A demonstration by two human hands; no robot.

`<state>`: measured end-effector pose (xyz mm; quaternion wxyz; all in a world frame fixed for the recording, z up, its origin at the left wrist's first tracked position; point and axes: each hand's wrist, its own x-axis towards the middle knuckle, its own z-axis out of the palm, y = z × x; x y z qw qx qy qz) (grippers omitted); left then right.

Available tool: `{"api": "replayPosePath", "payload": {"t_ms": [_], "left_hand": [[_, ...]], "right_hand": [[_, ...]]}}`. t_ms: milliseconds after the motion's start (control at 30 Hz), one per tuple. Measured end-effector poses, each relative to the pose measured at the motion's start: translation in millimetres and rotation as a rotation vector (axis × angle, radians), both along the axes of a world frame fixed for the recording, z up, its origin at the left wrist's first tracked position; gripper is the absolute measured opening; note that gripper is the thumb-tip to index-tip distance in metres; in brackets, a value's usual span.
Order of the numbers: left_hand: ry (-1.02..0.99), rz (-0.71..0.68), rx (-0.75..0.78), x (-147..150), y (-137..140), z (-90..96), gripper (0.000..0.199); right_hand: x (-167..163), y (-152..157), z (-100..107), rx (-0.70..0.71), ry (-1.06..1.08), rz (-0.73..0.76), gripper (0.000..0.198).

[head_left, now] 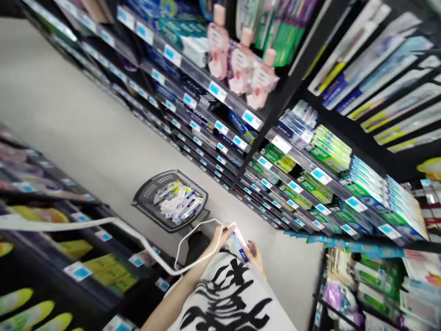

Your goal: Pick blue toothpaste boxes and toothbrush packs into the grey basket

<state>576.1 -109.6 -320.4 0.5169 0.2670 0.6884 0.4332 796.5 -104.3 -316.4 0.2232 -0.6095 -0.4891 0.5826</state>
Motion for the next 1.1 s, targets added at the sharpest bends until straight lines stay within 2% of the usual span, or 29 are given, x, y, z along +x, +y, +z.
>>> {"api": "replayPosePath", "payload": {"t_ms": [100, 233, 333, 433, 533, 633, 767, 933, 1100], "left_hand": [[-0.039, -0.002, 0.101, 16, 12, 14.2, 0.052], [-0.12, -0.065, 0.201, 7, 22, 38.7, 0.062], [-0.171, -0.127, 0.265, 6, 22, 59.0, 0.074], [-0.215, -0.164, 0.298, 17, 17, 69.9, 0.073], [-0.286, -0.176, 0.301, 33, 10, 68.8, 0.07], [-0.364, -0.254, 0.291, 40, 2, 66.1, 0.066], [-0.377, -0.361, 0.286, 27, 4, 68.9, 0.058], [-0.34, -0.346, 0.284, -15, 25, 72.9, 0.062], [-0.239, -0.304, 0.328, -63, 38, 72.0, 0.052]], "right_hand": [[18, -2, 8, -0.01, 0.112, -0.029, 0.065], [32, 0, 21, -0.011, 0.212, -0.066, 0.063], [31, 11, 33, 0.041, 0.262, -0.129, 0.06], [19, 26, 50, 0.147, 0.303, -0.232, 0.056], [0, 43, 74, 0.231, 0.359, -0.305, 0.056], [-22, 57, 100, 0.28, 0.482, -0.33, 0.051], [-58, 66, 122, 0.308, 0.644, -0.4, 0.042], [-114, 56, 114, 0.329, 0.572, -0.527, 0.043], [-171, 52, 103, 0.334, 0.617, -0.497, 0.05]]}}
